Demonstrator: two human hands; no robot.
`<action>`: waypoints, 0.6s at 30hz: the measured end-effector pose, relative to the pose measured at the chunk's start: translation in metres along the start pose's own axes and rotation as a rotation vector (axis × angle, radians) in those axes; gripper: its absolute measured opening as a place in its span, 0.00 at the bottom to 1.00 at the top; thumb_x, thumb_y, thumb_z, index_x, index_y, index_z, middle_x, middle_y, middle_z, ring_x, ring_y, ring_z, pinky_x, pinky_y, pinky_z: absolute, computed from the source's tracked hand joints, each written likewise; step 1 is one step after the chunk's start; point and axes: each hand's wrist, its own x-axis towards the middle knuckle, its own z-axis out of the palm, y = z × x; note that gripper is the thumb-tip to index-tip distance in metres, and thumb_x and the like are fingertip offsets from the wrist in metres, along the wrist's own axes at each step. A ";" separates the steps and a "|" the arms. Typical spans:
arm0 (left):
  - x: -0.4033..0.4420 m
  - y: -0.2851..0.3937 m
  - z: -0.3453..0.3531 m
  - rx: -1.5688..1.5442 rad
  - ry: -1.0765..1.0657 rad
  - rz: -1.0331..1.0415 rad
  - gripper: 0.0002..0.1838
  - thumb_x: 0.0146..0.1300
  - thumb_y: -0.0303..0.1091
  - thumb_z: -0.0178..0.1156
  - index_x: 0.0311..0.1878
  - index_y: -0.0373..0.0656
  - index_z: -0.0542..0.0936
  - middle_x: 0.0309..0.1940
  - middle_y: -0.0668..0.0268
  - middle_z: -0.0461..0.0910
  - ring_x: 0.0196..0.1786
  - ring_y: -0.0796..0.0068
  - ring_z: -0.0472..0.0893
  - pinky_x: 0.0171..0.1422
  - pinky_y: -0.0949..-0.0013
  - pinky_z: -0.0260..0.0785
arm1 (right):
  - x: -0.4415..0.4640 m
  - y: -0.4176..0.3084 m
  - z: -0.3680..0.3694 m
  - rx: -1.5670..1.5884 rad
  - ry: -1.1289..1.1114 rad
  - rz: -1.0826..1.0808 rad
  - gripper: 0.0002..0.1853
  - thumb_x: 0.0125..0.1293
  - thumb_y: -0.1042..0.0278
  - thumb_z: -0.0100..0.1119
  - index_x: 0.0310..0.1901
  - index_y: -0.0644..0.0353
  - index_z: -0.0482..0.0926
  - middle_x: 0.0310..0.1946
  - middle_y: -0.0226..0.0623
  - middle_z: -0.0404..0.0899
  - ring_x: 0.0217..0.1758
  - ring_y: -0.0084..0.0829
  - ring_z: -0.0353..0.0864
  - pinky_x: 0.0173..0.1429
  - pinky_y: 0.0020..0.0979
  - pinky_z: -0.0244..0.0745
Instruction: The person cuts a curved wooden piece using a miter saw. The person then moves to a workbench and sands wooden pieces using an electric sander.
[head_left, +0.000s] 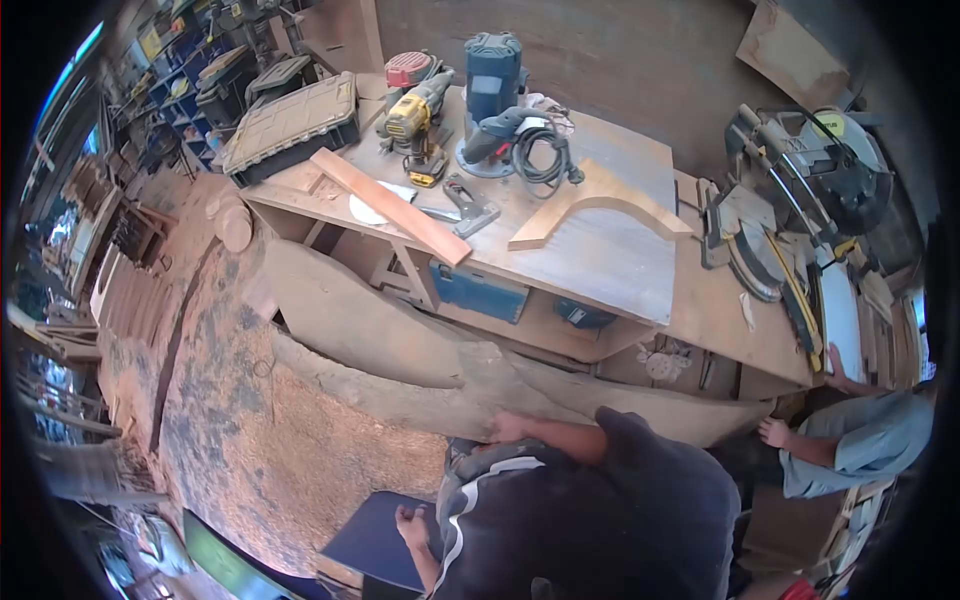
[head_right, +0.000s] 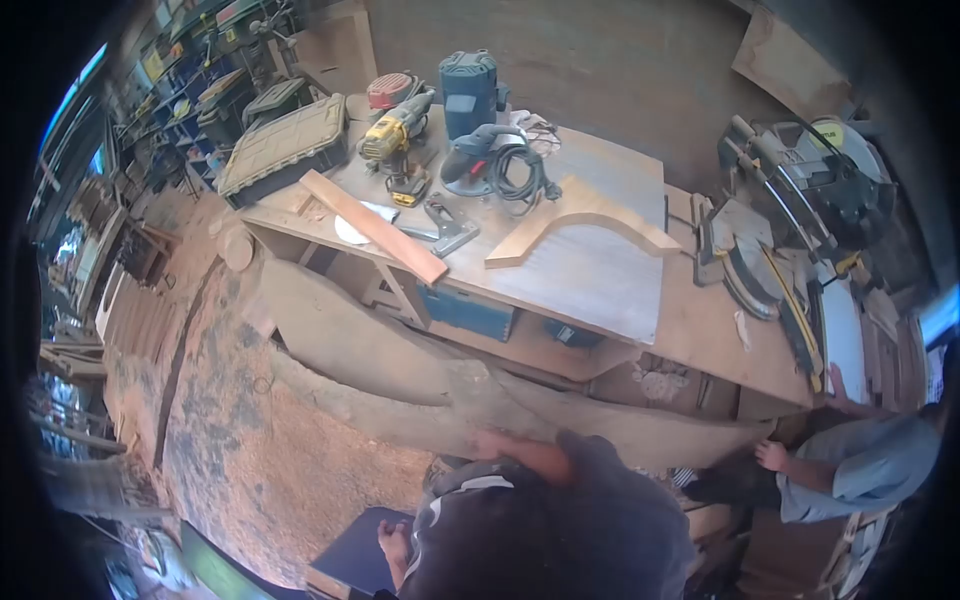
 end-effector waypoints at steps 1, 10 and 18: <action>0.016 0.019 -0.012 0.005 -0.006 0.002 0.34 0.66 0.18 0.66 0.74 0.28 0.67 0.41 0.64 0.85 0.34 0.75 0.83 0.42 0.73 0.77 | 0.010 0.002 -0.002 0.005 0.005 0.004 0.25 0.63 0.49 0.65 0.53 0.61 0.88 0.51 0.56 0.88 0.57 0.55 0.87 0.62 0.51 0.80; 0.095 0.150 -0.081 -0.051 0.185 0.061 0.06 0.68 0.25 0.66 0.43 0.31 0.83 0.31 0.65 0.85 0.35 0.77 0.81 0.41 0.65 0.75 | 0.072 0.059 -0.080 -0.409 -0.134 0.505 0.24 0.65 0.49 0.54 0.47 0.60 0.90 0.51 0.57 0.88 0.54 0.59 0.88 0.57 0.54 0.83; 0.258 0.283 -0.122 -0.469 0.057 0.065 0.17 0.73 0.28 0.67 0.59 0.26 0.83 0.40 0.63 0.88 0.39 0.79 0.84 0.45 0.72 0.77 | 0.242 -0.127 -0.064 -0.300 -0.134 0.373 0.26 0.63 0.51 0.65 0.57 0.60 0.88 0.54 0.55 0.88 0.60 0.52 0.89 0.66 0.48 0.82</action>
